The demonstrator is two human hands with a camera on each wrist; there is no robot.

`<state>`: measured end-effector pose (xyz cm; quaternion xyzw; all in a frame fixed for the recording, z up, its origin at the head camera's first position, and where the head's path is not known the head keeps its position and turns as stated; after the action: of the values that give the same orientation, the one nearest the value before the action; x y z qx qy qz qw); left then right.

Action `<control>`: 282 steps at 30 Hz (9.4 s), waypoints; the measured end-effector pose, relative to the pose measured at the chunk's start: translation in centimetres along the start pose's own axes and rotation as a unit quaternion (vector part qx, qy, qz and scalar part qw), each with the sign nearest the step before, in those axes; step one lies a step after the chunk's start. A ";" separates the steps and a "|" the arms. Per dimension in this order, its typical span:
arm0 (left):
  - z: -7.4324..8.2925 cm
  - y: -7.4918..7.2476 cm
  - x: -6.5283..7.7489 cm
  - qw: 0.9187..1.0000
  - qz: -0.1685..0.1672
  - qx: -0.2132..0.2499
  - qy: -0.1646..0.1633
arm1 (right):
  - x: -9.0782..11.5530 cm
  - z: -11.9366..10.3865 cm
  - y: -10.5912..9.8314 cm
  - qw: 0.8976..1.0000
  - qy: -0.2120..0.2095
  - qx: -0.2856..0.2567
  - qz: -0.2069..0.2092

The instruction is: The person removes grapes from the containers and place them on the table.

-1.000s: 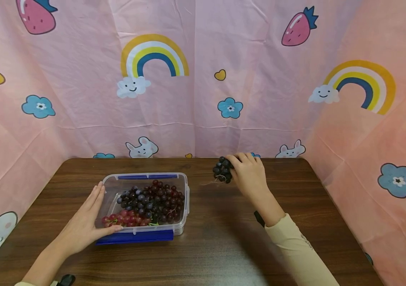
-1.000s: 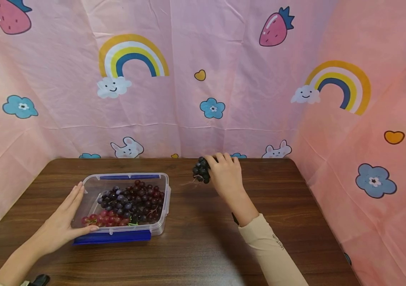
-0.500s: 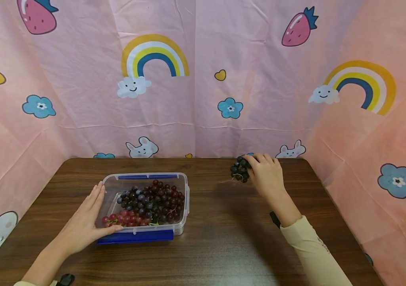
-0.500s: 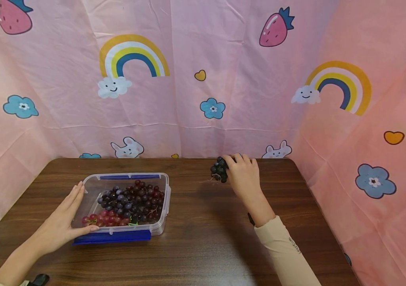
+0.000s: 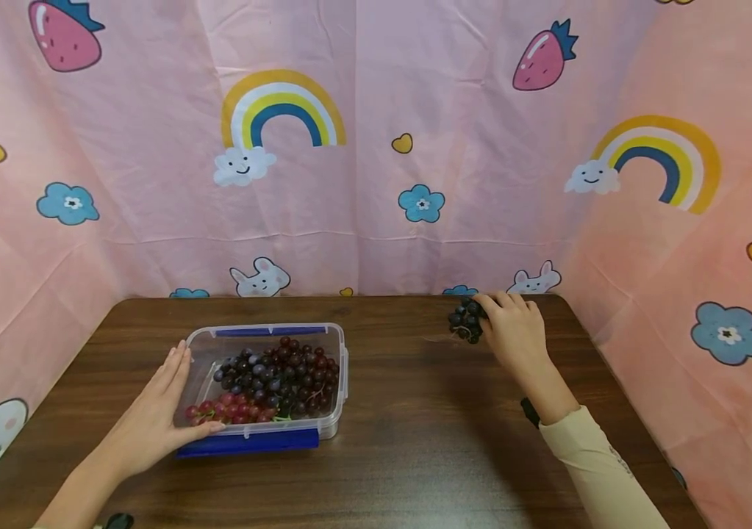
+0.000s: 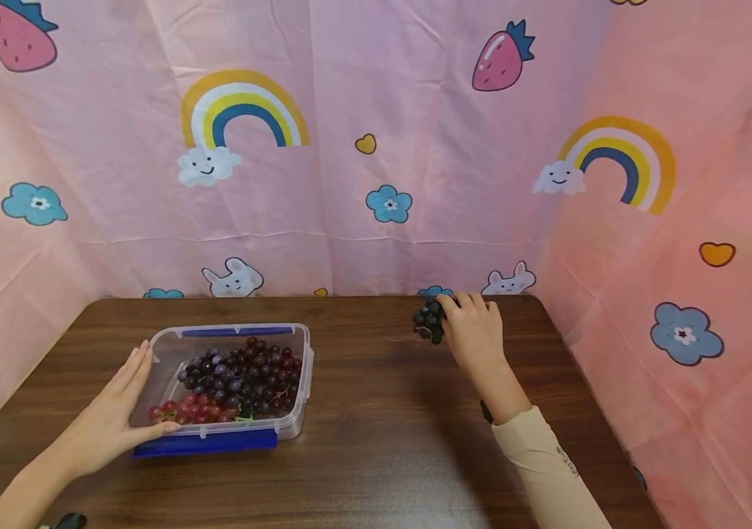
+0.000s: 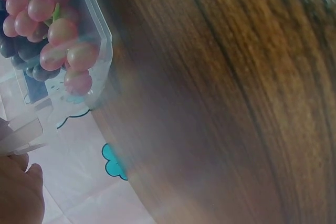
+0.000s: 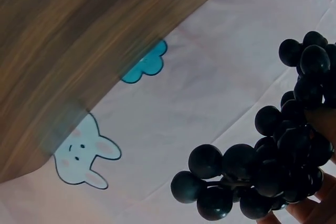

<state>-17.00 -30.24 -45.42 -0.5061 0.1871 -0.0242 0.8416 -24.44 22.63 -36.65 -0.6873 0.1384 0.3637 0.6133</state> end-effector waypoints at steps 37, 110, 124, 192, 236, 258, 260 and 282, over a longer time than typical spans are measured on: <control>0.0 0.2 0.1 1.000 -0.018 0.014 -0.013 | 3.0 7.1 -1.9 0.998 0.064 0.025 -0.014; -0.1 -0.1 -0.4 1.000 -0.018 0.003 -0.014 | 6.9 11.9 4.9 0.938 0.208 -0.073 -0.267; -0.1 0.0 -0.4 1.000 -0.017 0.007 -0.016 | 7.1 8.2 1.3 0.983 0.119 -0.043 -0.136; 0.0 0.0 -0.4 0.998 0.001 -0.053 0.031 | 5.1 -7.5 0.0 0.988 -0.029 -0.098 -0.113; -0.1 0.1 -0.4 0.998 0.004 -0.056 0.036 | -1.4 -18.6 2.9 0.953 -0.150 -0.214 -0.155; -0.2 0.4 -0.3 0.998 0.005 -0.052 0.035 | -2.9 -23.2 6.8 0.943 -0.163 -0.122 -0.263; -0.2 0.3 -0.2 0.998 0.010 -0.053 0.038 | -2.9 -23.4 7.1 0.943 -0.163 -0.117 -0.265; -0.2 0.0 -0.3 0.998 0.016 -0.055 0.039 | -2.8 -26.5 11.1 0.939 -0.124 0.011 -0.321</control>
<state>-17.30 -30.30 -45.44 -0.5473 0.2289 -0.0197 0.8048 -24.70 -5.45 -43.41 -0.6377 -0.1629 0.2287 0.7173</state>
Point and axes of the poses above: each hand's wrist, its own x-axis away from the middle knuckle, its own y-axis out of the palm, z = x × y, the point moved 4 cm from there along -x, towards the middle knuckle, and after that the axes turned 8 degrees about z, right-handed, at the moved point
